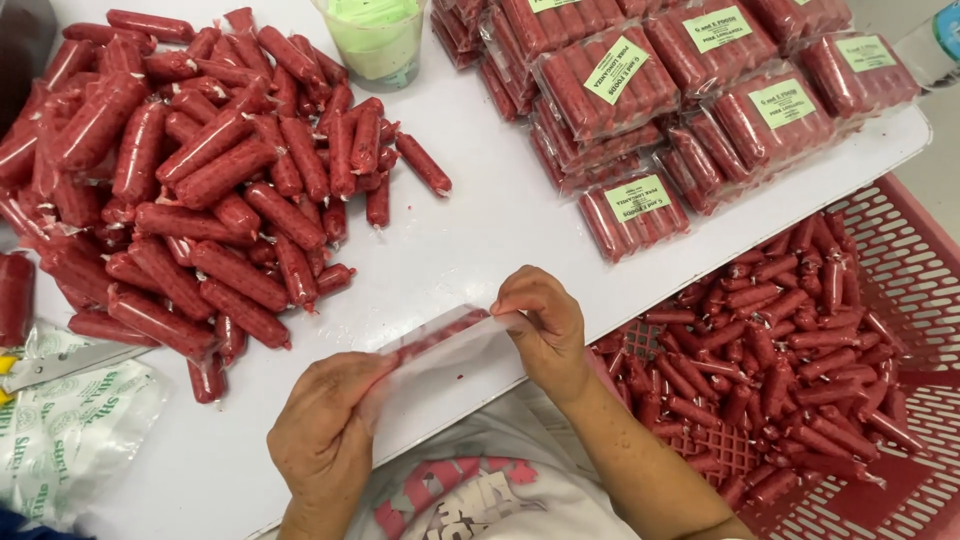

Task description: Manually sorting and placing sausages into plastic bags and applying labels on a production table.

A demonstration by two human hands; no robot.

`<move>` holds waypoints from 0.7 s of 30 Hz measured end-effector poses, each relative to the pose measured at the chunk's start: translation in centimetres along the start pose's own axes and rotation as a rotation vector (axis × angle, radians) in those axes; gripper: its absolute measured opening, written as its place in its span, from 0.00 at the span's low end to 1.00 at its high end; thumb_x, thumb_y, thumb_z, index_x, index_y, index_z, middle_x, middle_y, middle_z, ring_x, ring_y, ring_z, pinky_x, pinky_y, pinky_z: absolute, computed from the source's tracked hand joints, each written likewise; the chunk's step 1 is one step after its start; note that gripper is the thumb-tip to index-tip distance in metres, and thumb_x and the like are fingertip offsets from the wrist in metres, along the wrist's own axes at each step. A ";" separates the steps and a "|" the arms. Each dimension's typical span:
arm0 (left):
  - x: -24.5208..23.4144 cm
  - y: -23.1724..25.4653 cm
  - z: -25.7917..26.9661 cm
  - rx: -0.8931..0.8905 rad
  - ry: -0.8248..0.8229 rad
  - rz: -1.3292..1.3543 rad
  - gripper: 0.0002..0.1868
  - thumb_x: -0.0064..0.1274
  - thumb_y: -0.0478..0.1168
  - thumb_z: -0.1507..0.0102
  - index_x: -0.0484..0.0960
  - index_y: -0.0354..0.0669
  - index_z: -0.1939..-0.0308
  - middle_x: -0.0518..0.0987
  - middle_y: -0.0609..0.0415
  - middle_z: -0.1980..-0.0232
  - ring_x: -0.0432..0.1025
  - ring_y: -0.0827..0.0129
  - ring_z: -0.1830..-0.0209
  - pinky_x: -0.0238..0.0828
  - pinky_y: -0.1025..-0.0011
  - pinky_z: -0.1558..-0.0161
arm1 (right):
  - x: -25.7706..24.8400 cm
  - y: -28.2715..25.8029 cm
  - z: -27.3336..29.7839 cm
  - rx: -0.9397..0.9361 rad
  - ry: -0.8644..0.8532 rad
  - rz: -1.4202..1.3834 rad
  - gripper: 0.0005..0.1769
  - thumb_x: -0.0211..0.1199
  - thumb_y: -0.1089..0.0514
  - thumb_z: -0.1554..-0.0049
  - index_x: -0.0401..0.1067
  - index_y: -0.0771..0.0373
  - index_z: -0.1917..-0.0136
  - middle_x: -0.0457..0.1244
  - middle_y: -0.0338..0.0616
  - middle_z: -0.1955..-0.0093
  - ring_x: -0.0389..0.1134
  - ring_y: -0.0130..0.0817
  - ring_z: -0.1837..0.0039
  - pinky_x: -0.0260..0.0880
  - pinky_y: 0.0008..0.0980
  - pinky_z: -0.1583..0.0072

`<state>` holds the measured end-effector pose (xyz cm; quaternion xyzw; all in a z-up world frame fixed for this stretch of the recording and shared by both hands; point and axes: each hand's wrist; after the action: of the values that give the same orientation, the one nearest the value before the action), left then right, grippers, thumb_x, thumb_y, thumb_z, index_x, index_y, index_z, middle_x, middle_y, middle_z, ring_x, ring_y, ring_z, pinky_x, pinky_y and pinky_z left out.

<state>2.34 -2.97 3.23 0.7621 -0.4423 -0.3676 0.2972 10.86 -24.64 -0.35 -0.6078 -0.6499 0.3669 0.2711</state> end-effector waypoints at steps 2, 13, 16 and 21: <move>0.4 -0.1 0.7 -0.116 0.015 0.045 0.06 0.53 0.30 0.37 0.83 0.33 0.57 0.83 0.48 0.59 0.76 0.61 0.57 0.76 0.70 0.49 | 0.1 0.0 0.2 0.025 -0.017 0.012 0.05 0.56 0.55 0.34 0.69 0.56 0.51 0.63 0.37 0.57 0.62 0.32 0.55 0.65 0.29 0.49; 1.3 -1.9 -0.9 0.446 -0.396 -0.662 0.23 0.54 0.50 0.34 0.75 0.46 0.38 0.81 0.57 0.43 0.75 0.69 0.45 0.63 0.59 0.33 | 0.3 1.0 -2.6 0.783 -0.145 -0.187 0.29 0.56 0.65 0.45 0.60 0.53 0.31 0.49 0.26 0.75 0.48 0.17 0.70 0.49 0.21 0.64; 0.8 -5.2 -1.1 0.216 -0.421 -0.401 0.23 0.60 0.46 0.40 0.80 0.54 0.40 0.81 0.60 0.40 0.76 0.70 0.40 0.70 0.71 0.42 | 0.1 1.1 -1.9 0.547 -0.131 -0.133 0.56 0.69 0.56 0.46 0.35 0.56 0.17 0.59 0.37 0.61 0.61 0.24 0.57 0.63 0.23 0.47; -0.5 -7.3 -3.5 -0.394 -0.532 -0.058 0.31 0.66 0.42 0.50 0.83 0.53 0.40 0.84 0.59 0.42 0.75 0.75 0.43 0.64 0.76 0.36 | 0.2 1.9 -1.7 0.215 -0.451 0.012 0.62 0.68 0.56 0.52 0.31 0.49 0.16 0.53 0.47 0.28 0.51 0.47 0.19 0.48 0.46 0.18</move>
<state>8.40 1.05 -0.38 0.5795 -0.4030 -0.6404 0.3026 13.27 -24.23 -0.90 -0.4819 -0.6477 0.5619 0.1801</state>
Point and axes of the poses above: each hand's wrist, its own z-axis away from the middle knuckle, its own x-axis out of the palm, y = z × x
